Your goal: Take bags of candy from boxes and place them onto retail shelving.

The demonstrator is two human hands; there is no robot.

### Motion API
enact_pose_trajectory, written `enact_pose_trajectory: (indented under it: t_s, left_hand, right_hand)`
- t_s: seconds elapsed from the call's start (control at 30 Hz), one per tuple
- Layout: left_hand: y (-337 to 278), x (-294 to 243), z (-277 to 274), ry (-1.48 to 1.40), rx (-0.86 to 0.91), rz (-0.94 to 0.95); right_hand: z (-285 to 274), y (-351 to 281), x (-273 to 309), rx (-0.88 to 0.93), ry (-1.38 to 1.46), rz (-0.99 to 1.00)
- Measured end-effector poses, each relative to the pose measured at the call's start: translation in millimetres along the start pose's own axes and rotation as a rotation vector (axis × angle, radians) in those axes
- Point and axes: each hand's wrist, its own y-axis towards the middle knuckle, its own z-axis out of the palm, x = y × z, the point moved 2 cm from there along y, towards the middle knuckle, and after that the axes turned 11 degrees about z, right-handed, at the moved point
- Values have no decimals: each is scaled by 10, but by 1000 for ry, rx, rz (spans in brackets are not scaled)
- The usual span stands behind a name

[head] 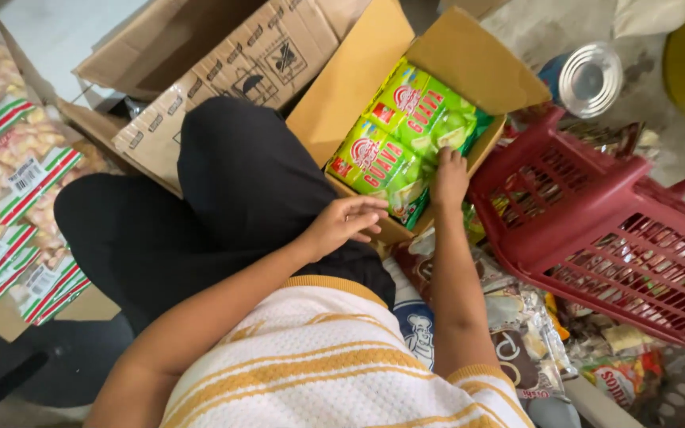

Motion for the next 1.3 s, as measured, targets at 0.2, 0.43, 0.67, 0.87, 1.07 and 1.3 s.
enact_pose_trajectory:
  t_s: [0.2, 0.43, 0.67, 0.87, 1.07, 1.3]
  left_hand:
    - [271, 93, 12, -213, -54, -233]
    - [960, 1235, -110, -425, -296, -278]
    - [702, 826, 44, 11, -366, -76]
    - [224, -76, -242, 147, -158, 309]
    - [-772, -1352, -294, 638, -233, 746]
    - [-1398, -2166, -745, 522, -594, 709]
  right_hand:
    - [-989, -51, 588, 63, 174, 2]
    - [-1994, -709, 1294, 394, 513, 46]
    - [-863, -936, -397, 263, 710, 145]
    - [-1433, -853, 574, 811, 1490, 607]
    - [-2218, -492, 1778, 766, 1627, 199]
    - [-2330, 157, 3136, 723, 1386, -313]
